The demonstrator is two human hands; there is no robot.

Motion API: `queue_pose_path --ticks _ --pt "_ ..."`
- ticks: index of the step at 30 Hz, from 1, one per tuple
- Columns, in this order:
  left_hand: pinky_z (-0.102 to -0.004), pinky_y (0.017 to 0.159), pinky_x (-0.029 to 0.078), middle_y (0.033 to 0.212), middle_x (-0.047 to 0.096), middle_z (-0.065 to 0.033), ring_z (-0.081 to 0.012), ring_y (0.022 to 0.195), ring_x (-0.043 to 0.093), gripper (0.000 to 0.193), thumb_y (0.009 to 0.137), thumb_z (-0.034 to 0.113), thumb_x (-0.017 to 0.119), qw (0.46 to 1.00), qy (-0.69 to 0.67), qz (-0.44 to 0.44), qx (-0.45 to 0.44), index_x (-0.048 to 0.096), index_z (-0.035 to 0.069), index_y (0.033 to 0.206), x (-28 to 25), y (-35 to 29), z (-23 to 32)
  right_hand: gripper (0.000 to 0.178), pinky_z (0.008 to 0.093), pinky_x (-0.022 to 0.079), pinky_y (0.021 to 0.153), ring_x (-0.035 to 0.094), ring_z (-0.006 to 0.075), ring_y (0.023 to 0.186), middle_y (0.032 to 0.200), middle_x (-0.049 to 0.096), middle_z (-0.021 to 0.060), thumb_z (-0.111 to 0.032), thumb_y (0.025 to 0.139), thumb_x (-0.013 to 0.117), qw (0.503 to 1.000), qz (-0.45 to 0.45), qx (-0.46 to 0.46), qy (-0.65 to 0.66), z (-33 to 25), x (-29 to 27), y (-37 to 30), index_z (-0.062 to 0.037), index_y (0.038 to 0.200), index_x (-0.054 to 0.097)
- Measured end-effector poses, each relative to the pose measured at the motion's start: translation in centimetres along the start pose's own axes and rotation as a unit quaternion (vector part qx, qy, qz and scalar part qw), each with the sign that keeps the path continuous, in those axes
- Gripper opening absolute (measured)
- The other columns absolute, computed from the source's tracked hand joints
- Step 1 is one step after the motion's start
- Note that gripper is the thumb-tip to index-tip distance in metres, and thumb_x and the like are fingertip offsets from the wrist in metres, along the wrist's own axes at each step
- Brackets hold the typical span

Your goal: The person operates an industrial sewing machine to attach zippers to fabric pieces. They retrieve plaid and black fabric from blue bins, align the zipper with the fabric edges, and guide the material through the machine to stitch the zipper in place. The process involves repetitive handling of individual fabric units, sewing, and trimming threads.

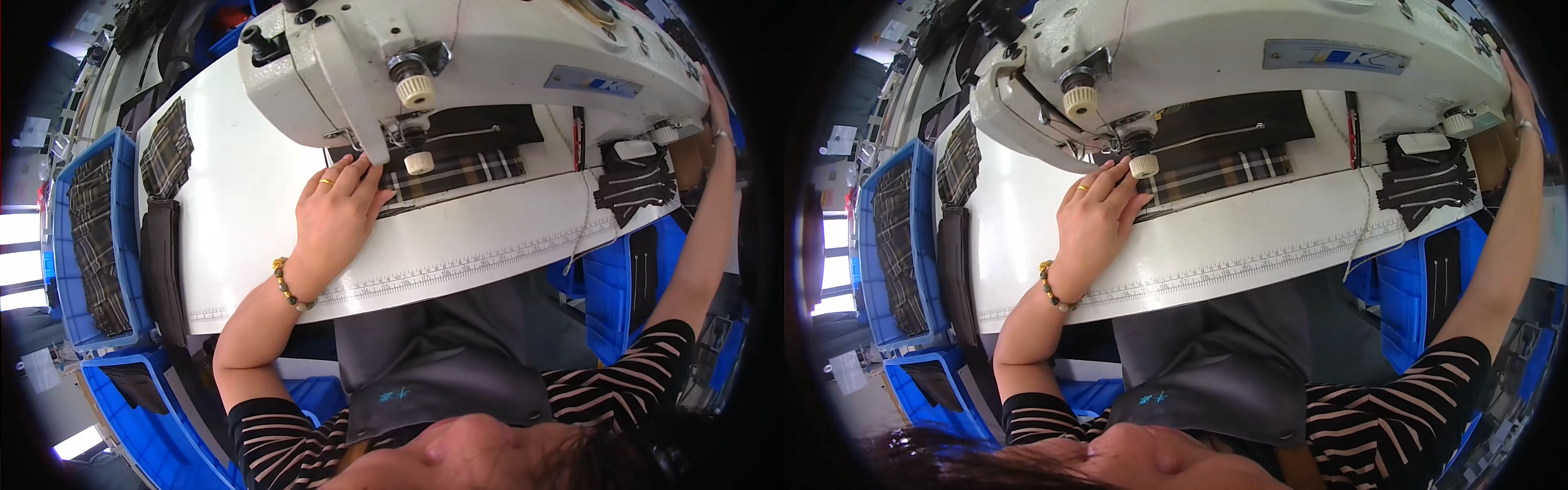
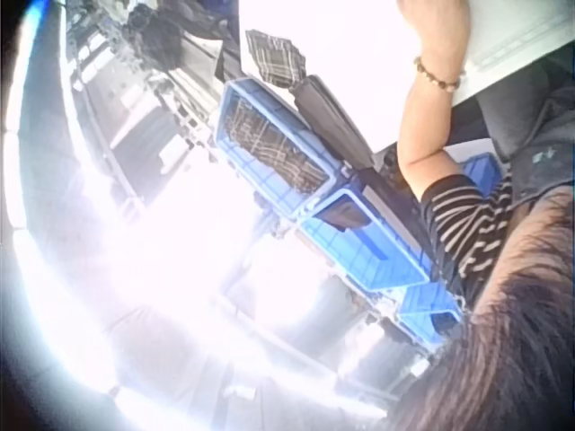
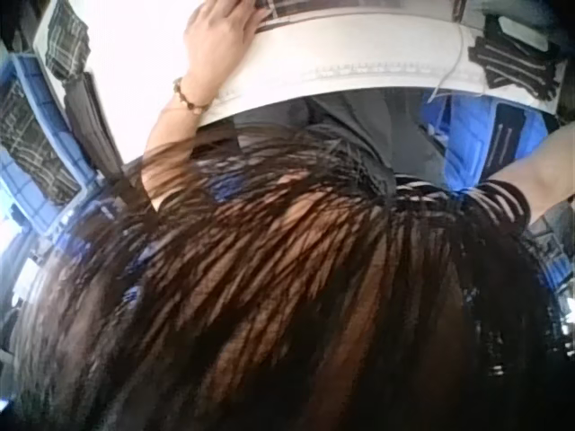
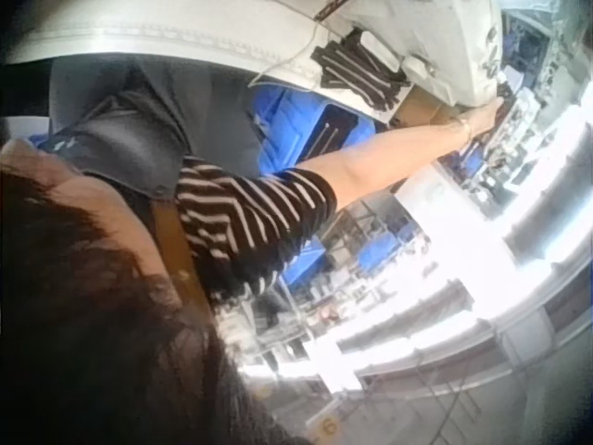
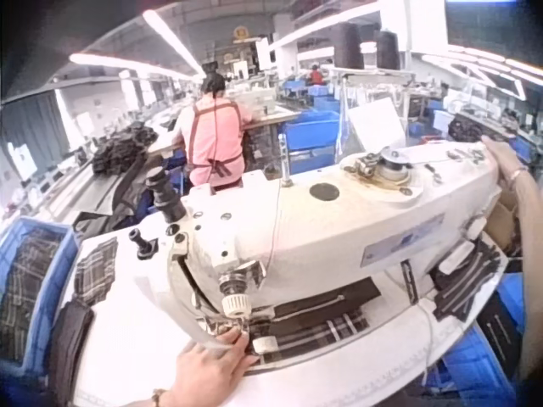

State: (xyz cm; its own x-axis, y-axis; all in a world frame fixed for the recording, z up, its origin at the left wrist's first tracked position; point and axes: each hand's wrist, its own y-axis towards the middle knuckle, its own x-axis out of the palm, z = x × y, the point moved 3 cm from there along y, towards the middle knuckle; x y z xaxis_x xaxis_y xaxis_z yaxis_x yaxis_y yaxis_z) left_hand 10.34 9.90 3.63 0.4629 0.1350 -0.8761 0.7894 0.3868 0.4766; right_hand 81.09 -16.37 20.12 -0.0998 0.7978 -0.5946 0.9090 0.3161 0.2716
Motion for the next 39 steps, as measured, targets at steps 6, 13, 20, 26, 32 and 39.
queue_pose_path --ticks 6,13,20,26,32,39 --pt "-0.0359 0.088 0.060 0.119 0.076 -0.0075 -0.0236 0.108 0.073 0.031 0.087 0.022 0.081 0.993 0.035 0.020 0.115 0.078 0.007 0.115 0.1 0.5 1.2 0.057 0.0324 0.046 0.110 0.061 0.0171 0.129 0.141 0.066 0.0161 -0.039 0.112 0.055 0.972 0.155 -0.177 -0.022 12.7 4.8 -10.8 0.0084 0.143 0.060" --pt "-0.0325 0.082 0.063 0.138 0.068 -0.0120 -0.0247 0.112 0.073 0.045 0.092 0.014 0.071 0.980 0.113 -0.080 0.145 0.066 0.000 0.135 0.0 3.4 4.1 0.056 0.0317 0.046 0.106 0.062 0.0156 0.122 0.136 0.070 0.0101 -0.042 0.105 0.067 0.962 0.113 0.001 0.249 -0.2 5.1 -7.9 0.0052 0.136 0.068" --pt "-0.0297 0.082 0.063 0.136 0.070 -0.0159 -0.0234 0.116 0.073 0.048 0.090 0.006 0.064 0.968 0.192 -0.137 0.083 0.063 -0.002 0.138 2.8 5.6 6.4 0.053 0.0333 0.048 0.104 0.064 0.0161 0.117 0.133 0.070 0.0076 -0.043 0.108 0.061 0.935 0.216 -0.275 -0.060 12.7 5.2 -8.5 0.0013 0.138 0.067" --pt "-0.0267 0.071 0.062 0.110 0.077 -0.0091 -0.0201 0.096 0.077 0.044 0.087 0.004 0.067 0.970 0.201 -0.101 0.090 0.066 0.000 0.131 3.3 5.6 5.2 0.051 0.0312 0.053 0.091 0.069 0.0133 0.102 0.115 0.078 0.0086 -0.049 0.109 0.056 0.932 0.115 -0.139 -0.313 0.3 0.4 -8.9 -0.0054 0.129 0.073" --pt "-0.0282 0.060 0.058 0.094 0.073 -0.0062 -0.0183 0.078 0.074 0.040 0.082 0.003 0.069 0.989 0.097 -0.100 0.048 0.067 0.000 0.123 1.7 6.0 5.7 0.011 0.0353 0.059 0.079 0.073 0.0241 0.086 0.100 0.075 0.0103 -0.011 0.094 0.072 0.786 -0.128 -0.605 0.013 -16.1 12.2 -36.4 -0.0023 0.100 0.074" --pt "-0.0299 0.068 0.062 0.115 0.076 -0.0125 -0.0228 0.087 0.076 0.049 0.084 0.004 0.065 0.996 -0.006 0.021 0.085 0.064 -0.005 0.132 0.0 5.4 5.9 0.025 0.0395 0.057 0.085 0.071 0.0308 0.095 0.102 0.075 0.0125 -0.027 0.097 0.070 0.685 -0.385 -0.618 -0.011 -16.6 28.0 -44.4 -0.0047 0.107 0.075"
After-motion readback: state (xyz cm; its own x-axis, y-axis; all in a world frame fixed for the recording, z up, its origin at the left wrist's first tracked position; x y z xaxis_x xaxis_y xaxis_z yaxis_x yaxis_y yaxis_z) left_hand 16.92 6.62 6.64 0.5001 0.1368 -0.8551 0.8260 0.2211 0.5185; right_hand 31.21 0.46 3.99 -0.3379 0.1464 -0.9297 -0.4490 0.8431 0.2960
